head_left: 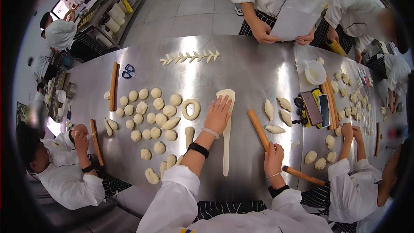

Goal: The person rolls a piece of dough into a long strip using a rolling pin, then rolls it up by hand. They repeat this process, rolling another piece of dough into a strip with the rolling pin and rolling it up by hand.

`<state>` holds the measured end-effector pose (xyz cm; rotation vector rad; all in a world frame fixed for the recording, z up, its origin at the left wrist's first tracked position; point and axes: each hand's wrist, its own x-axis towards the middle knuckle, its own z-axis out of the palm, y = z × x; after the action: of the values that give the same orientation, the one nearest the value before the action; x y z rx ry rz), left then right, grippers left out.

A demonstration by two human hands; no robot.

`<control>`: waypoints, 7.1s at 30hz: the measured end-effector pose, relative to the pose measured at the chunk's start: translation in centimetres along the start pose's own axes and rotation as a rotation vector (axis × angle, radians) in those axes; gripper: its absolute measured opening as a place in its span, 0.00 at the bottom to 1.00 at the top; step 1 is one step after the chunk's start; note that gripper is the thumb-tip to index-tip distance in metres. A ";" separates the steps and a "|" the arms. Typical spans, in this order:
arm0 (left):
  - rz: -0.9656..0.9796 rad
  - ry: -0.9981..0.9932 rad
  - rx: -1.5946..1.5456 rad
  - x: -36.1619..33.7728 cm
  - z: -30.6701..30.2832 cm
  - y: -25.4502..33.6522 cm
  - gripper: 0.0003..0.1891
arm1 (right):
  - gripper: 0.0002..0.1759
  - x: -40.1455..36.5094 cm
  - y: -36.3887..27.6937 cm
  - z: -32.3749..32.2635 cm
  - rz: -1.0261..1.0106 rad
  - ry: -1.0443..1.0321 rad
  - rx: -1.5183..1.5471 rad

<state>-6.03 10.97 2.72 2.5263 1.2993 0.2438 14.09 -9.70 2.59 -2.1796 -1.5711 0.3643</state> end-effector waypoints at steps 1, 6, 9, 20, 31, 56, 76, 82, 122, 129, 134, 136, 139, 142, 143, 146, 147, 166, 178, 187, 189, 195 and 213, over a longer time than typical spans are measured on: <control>-0.007 -0.004 -0.003 0.7 0.4 -0.6 0.27 | 0.28 0.4 -0.8 -0.5 -0.005 -0.004 -0.084; -0.002 -0.065 0.013 1.4 1.3 -2.1 0.30 | 0.31 7.7 -6.1 1.1 -0.238 -0.131 0.042; -0.024 -0.046 -0.017 2.5 0.1 -3.3 0.33 | 0.32 15.1 -9.6 5.1 -0.363 -0.191 0.035; -0.042 -0.151 -0.134 4.7 -0.7 -5.8 0.33 | 0.36 21.3 -9.1 8.5 -0.345 -0.363 -0.008; 0.086 -0.052 -0.186 4.9 0.6 -5.8 0.33 | 0.37 20.7 -8.9 7.2 -0.466 -0.332 -0.166; 0.155 -0.040 0.039 3.8 -0.5 -5.7 0.36 | 0.47 19.0 -9.4 7.1 -0.525 -0.319 -0.258; 0.104 -0.091 0.063 -0.6 0.3 -3.2 0.40 | 0.48 14.6 -8.6 6.6 -0.522 -0.368 -0.228; 0.099 -0.070 0.072 -0.6 -0.3 -2.3 0.40 | 0.49 13.9 -9.1 6.4 -0.473 -0.376 -0.224; -0.308 -0.430 -1.604 -7.8 2.9 1.5 0.19 | 0.15 13.7 -12.1 -0.3 -0.407 -0.358 0.608; -0.618 -0.323 -1.931 -12.2 3.5 4.0 0.17 | 0.14 17.3 -10.5 6.5 -0.444 -0.268 0.517; -0.800 -0.375 -1.976 -13.7 4.1 4.8 0.16 | 0.13 18.3 -9.5 10.4 -0.646 -0.121 0.284; -0.830 -0.377 -2.027 -14.0 3.2 5.5 0.17 | 0.13 18.5 -9.8 10.3 -0.677 -0.095 0.221; -0.857 -0.358 -2.033 -14.0 0.7 6.9 0.17 | 0.14 18.5 -9.8 9.7 -0.707 -0.166 0.234; -0.870 -0.275 -1.994 -14.3 0.9 7.9 0.17 | 0.13 18.2 -9.6 8.7 -0.738 -0.219 0.235; -0.876 -0.213 -1.990 -14.4 0.7 8.1 0.17 | 0.14 18.1 -9.7 8.1 -0.731 -0.250 0.304; -0.907 -0.246 -2.032 -14.3 -0.3 8.2 0.16 | 0.17 18.5 -8.9 7.9 -0.681 -0.348 0.380; -0.909 -0.242 -2.034 -14.3 -0.3 8.2 0.16 | 0.18 18.7 -8.7 8.0 -0.635 -0.409 0.386; -1.006 -0.259 -2.019 -14.4 0.3 8.7 0.17 | 0.13 16.7 -9.4 6.3 -0.683 -0.469 0.334; -1.011 -0.284 -2.020 -14.9 0.4 9.5 0.18 | 0.17 15.4 -8.6 6.4 -0.703 -0.487 0.284; -1.038 -0.226 -1.995 -15.5 1.1 10.3 0.15 | 0.17 12.9 -9.2 5.6 -0.561 -0.515 0.369; -1.055 -0.211 -1.976 -15.5 1.1 10.5 0.15 | 0.15 12.7 -9.5 5.0 -0.597 -0.520 0.377; -1.098 -0.175 -1.928 -15.8 1.9 10.9 0.12 | 0.13 12.5 -8.2 5.4 -0.542 -0.558 0.361; -1.203 -0.086 -1.899 -16.3 1.3 11.9 0.16 | 0.17 9.2 -9.0 4.7 -0.601 -0.441 0.372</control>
<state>-5.98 -9.13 5.09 0.1155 1.1813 0.6032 7.52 2.28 3.16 -1.3211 -2.0895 0.8910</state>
